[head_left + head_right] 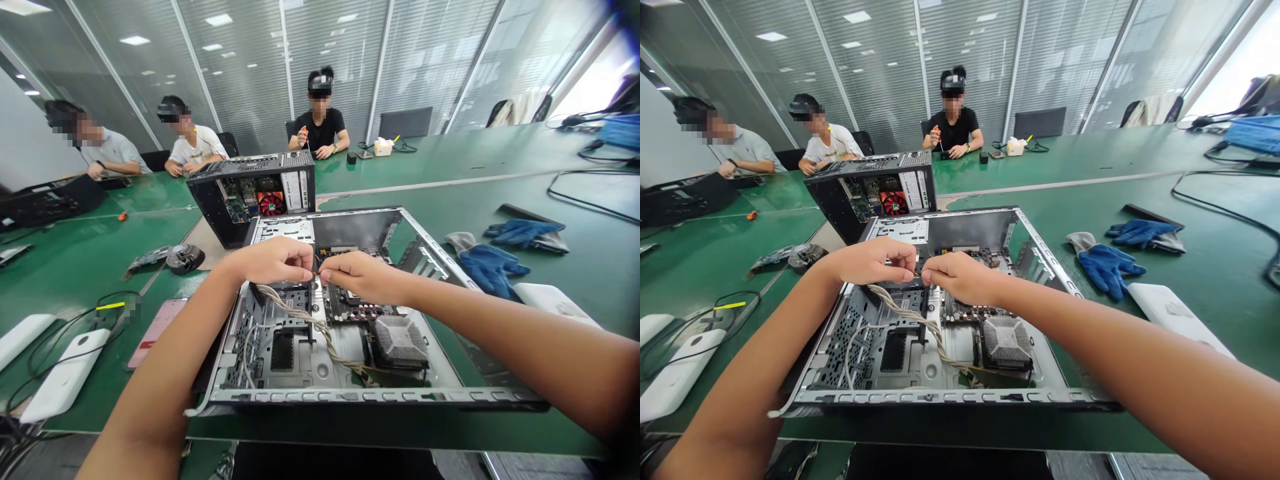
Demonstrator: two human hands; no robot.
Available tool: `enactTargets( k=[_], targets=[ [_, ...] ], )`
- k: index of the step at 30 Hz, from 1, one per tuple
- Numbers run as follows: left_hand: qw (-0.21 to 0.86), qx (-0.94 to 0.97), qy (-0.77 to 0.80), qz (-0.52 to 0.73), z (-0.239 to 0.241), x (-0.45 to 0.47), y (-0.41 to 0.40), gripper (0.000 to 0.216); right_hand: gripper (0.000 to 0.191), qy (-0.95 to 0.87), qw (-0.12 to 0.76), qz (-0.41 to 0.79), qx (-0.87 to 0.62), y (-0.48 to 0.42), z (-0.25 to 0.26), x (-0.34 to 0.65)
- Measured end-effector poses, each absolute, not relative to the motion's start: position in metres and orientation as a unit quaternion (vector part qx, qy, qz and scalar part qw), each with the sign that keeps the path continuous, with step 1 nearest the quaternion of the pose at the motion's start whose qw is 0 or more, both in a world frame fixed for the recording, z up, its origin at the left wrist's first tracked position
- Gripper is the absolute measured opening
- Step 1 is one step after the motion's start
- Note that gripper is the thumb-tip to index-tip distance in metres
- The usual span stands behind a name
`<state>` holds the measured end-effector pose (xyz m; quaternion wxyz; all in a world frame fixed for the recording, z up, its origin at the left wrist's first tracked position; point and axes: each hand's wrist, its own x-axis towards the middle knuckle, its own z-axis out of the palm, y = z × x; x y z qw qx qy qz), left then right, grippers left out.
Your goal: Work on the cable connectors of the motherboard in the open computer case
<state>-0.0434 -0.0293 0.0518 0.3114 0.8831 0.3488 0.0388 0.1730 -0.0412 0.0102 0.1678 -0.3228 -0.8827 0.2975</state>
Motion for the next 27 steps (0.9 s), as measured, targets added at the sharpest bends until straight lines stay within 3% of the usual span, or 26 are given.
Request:
enactTargets(
  k=[13, 27],
  targets=[
    [0.242, 0.891, 0.38, 0.049, 0.049, -0.029, -0.037, 0.01, 0.029, -0.865, 0.181, 0.3, -0.359, -0.045, 0.011, 0.178],
    [0.335, 0.874, 0.352, -0.005, 0.065, -0.046, -0.039, 0.013, 0.028, -0.873, 0.178, 0.332, -0.311, -0.051, 0.012, 0.173]
  ],
)
